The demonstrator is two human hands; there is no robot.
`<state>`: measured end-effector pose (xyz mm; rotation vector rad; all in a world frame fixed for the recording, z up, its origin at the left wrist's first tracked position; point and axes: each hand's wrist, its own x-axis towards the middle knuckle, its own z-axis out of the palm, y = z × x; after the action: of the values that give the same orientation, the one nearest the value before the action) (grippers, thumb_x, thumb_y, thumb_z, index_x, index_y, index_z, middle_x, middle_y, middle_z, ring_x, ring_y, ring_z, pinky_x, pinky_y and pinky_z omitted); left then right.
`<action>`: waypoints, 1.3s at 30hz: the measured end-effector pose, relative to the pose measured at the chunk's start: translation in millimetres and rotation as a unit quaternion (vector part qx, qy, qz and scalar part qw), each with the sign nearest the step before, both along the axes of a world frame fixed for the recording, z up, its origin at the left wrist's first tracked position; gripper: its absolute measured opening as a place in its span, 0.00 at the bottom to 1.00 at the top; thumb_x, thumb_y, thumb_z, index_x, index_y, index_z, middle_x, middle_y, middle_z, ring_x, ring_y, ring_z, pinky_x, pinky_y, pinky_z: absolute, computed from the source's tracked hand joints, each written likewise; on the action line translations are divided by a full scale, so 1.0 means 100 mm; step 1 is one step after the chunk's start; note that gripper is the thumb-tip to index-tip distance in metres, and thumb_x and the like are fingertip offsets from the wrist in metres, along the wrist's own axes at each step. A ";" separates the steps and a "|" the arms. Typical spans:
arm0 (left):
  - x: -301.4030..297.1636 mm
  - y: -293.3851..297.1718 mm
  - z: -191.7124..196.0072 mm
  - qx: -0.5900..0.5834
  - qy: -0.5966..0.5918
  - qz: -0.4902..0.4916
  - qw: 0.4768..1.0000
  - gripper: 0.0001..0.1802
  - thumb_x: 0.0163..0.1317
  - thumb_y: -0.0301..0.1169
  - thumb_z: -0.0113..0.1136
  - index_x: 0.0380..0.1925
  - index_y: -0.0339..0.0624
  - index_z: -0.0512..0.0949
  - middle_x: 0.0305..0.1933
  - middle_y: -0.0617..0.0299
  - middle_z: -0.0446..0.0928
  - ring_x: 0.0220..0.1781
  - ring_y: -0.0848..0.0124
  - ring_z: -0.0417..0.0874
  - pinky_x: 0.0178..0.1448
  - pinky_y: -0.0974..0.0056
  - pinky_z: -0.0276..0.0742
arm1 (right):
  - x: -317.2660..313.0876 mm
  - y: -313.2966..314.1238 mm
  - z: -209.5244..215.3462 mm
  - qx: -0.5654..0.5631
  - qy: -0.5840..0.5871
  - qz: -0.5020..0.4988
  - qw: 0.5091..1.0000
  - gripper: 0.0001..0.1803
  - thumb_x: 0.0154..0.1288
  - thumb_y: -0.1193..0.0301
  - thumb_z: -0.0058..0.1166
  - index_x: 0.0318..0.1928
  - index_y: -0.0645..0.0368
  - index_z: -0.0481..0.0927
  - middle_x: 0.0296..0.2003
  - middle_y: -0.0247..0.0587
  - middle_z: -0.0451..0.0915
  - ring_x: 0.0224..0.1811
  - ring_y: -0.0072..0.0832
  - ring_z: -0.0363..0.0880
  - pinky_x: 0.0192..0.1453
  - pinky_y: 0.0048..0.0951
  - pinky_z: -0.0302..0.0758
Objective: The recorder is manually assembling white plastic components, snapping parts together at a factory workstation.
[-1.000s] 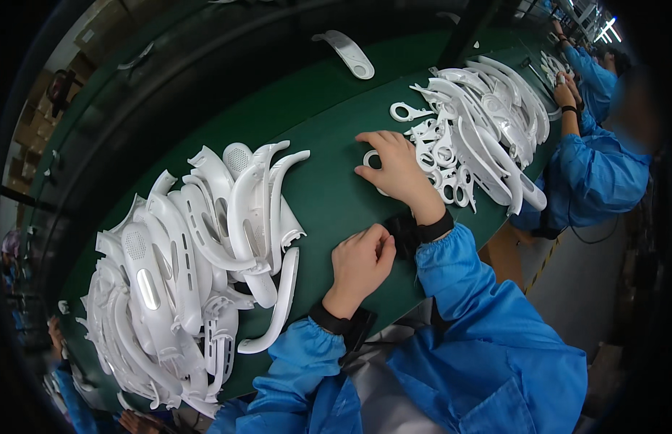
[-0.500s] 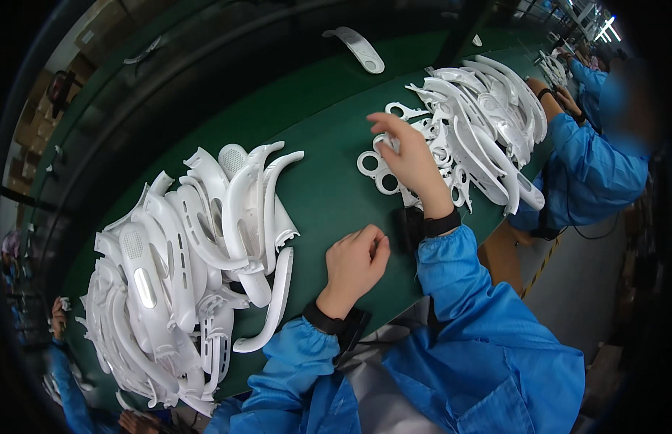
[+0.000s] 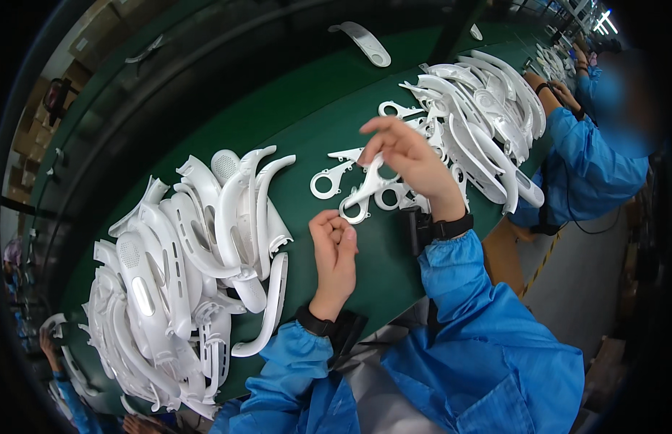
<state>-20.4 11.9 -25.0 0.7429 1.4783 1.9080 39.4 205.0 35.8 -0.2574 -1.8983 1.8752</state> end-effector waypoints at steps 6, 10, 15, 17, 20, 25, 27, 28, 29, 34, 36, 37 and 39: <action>-0.07 -0.04 0.00 -0.127 0.056 -0.130 0.982 0.13 0.71 0.35 0.49 0.36 0.35 0.75 0.24 0.67 0.71 0.25 0.82 0.69 0.28 0.75 0.63 | -0.15 -0.24 0.00 -0.017 -0.042 0.140 0.989 0.24 0.56 0.88 0.38 0.55 0.63 0.69 0.40 0.40 0.78 0.45 0.25 0.77 0.53 0.27 0.71; -0.07 -0.02 -0.03 -0.072 -0.016 -0.116 0.991 0.12 0.71 0.33 0.49 0.34 0.36 0.74 0.24 0.67 0.70 0.25 0.81 0.69 0.30 0.75 0.66 | -0.10 -0.20 -0.05 -0.005 -0.170 0.135 0.976 0.21 0.59 0.83 0.47 0.54 0.62 0.70 0.39 0.35 0.75 0.40 0.17 0.73 0.43 0.19 0.71; -0.02 -0.02 -0.06 -0.070 0.052 -0.071 0.994 0.03 0.65 0.23 0.53 0.33 0.35 0.74 0.26 0.70 0.71 0.26 0.85 0.67 0.30 0.77 0.64 | -0.29 -0.38 -0.11 -0.065 -0.094 0.097 0.989 0.23 0.58 0.83 0.46 0.55 0.59 0.71 0.44 0.36 0.76 0.40 0.19 0.75 0.41 0.20 0.73; -0.01 -0.02 -0.11 -0.086 0.097 -0.068 0.989 0.03 0.62 0.24 0.55 0.31 0.36 0.75 0.22 0.66 0.73 0.21 0.78 0.70 0.27 0.71 0.65 | -0.47 -0.58 -0.31 -0.090 -0.119 0.151 0.977 0.25 0.60 0.82 0.46 0.59 0.58 0.68 0.52 0.38 0.75 0.44 0.17 0.73 0.42 0.19 0.74; -0.04 -0.05 -0.01 -0.107 0.174 -0.067 0.977 0.03 0.59 0.27 0.59 0.30 0.40 0.76 0.19 0.61 0.73 0.18 0.69 0.74 0.24 0.65 0.67 | -0.59 -0.67 -0.45 -0.128 -0.178 0.123 0.968 0.27 0.58 0.87 0.41 0.59 0.58 0.68 0.53 0.42 0.75 0.44 0.21 0.75 0.43 0.23 0.75; -0.03 -0.03 0.08 -0.138 0.240 -0.078 0.958 0.04 0.59 0.31 0.59 0.30 0.45 0.74 0.18 0.61 0.72 0.19 0.61 0.76 0.24 0.59 0.68 | -0.40 -0.36 -0.44 -0.056 -0.164 -0.049 0.984 0.28 0.51 0.88 0.41 0.55 0.60 0.71 0.49 0.43 0.77 0.35 0.19 0.75 0.39 0.20 0.72; -0.02 -0.01 0.07 -0.122 0.227 -0.070 0.964 0.04 0.60 0.30 0.58 0.31 0.43 0.74 0.17 0.61 0.72 0.18 0.65 0.75 0.24 0.62 0.67 | -0.33 -0.28 -0.31 -0.129 -0.143 -0.083 0.978 0.26 0.52 0.86 0.42 0.54 0.60 0.72 0.44 0.40 0.79 0.35 0.19 0.74 0.40 0.17 0.70; -0.03 -0.01 0.06 -0.109 0.233 -0.058 0.965 0.04 0.61 0.29 0.58 0.31 0.41 0.75 0.16 0.62 0.72 0.16 0.71 0.74 0.23 0.66 0.66 | -0.31 -0.24 -0.29 -0.114 -0.109 -0.085 0.984 0.24 0.52 0.86 0.42 0.52 0.61 0.73 0.40 0.38 0.80 0.35 0.19 0.74 0.39 0.16 0.69; -0.03 -0.02 0.05 -0.115 0.235 -0.059 0.963 0.04 0.61 0.30 0.57 0.31 0.42 0.75 0.17 0.60 0.73 0.17 0.66 0.76 0.23 0.63 0.67 | -0.29 -0.18 -0.31 -0.131 -0.052 -0.097 0.985 0.21 0.52 0.85 0.42 0.48 0.62 0.74 0.36 0.36 0.79 0.32 0.18 0.73 0.36 0.16 0.68; 0.01 0.02 0.10 -0.096 0.224 -0.067 0.967 0.05 0.60 0.32 0.57 0.31 0.43 0.75 0.23 0.57 0.78 0.24 0.59 0.81 0.28 0.58 0.74 | -0.14 0.19 0.03 -0.065 0.013 -0.123 0.990 0.13 0.52 0.76 0.42 0.38 0.62 0.77 0.22 0.30 0.73 0.21 0.13 0.63 0.22 0.15 0.53; -0.04 -0.03 0.12 -0.115 0.224 -0.065 0.966 0.05 0.59 0.32 0.57 0.30 0.43 0.75 0.24 0.57 0.79 0.25 0.58 0.81 0.29 0.57 0.74 | -0.50 -0.05 0.71 0.053 -0.095 -0.061 0.992 0.12 0.55 0.73 0.47 0.40 0.61 0.77 0.19 0.27 0.71 0.20 0.11 0.64 0.22 0.15 0.54; -0.05 -0.04 0.12 -0.114 0.219 -0.063 0.967 0.05 0.59 0.32 0.57 0.30 0.43 0.75 0.24 0.57 0.79 0.25 0.58 0.81 0.29 0.57 0.74 | -0.72 -0.10 0.93 0.137 -0.137 -0.019 0.981 0.13 0.56 0.72 0.50 0.43 0.61 0.76 0.19 0.26 0.70 0.20 0.10 0.64 0.22 0.15 0.56; -0.07 -0.05 0.10 -0.114 0.241 -0.059 0.962 0.04 0.58 0.31 0.57 0.29 0.43 0.75 0.26 0.57 0.79 0.27 0.56 0.81 0.30 0.55 0.75 | -1.30 -0.09 1.10 0.293 -0.165 0.038 0.941 0.15 0.57 0.72 0.54 0.46 0.60 0.76 0.19 0.25 0.69 0.20 0.10 0.65 0.24 0.16 0.59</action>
<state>-27.2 7.0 -14.9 1.2143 1.8557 1.4929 -90.3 196.4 145.7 -0.3174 -2.6255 1.2739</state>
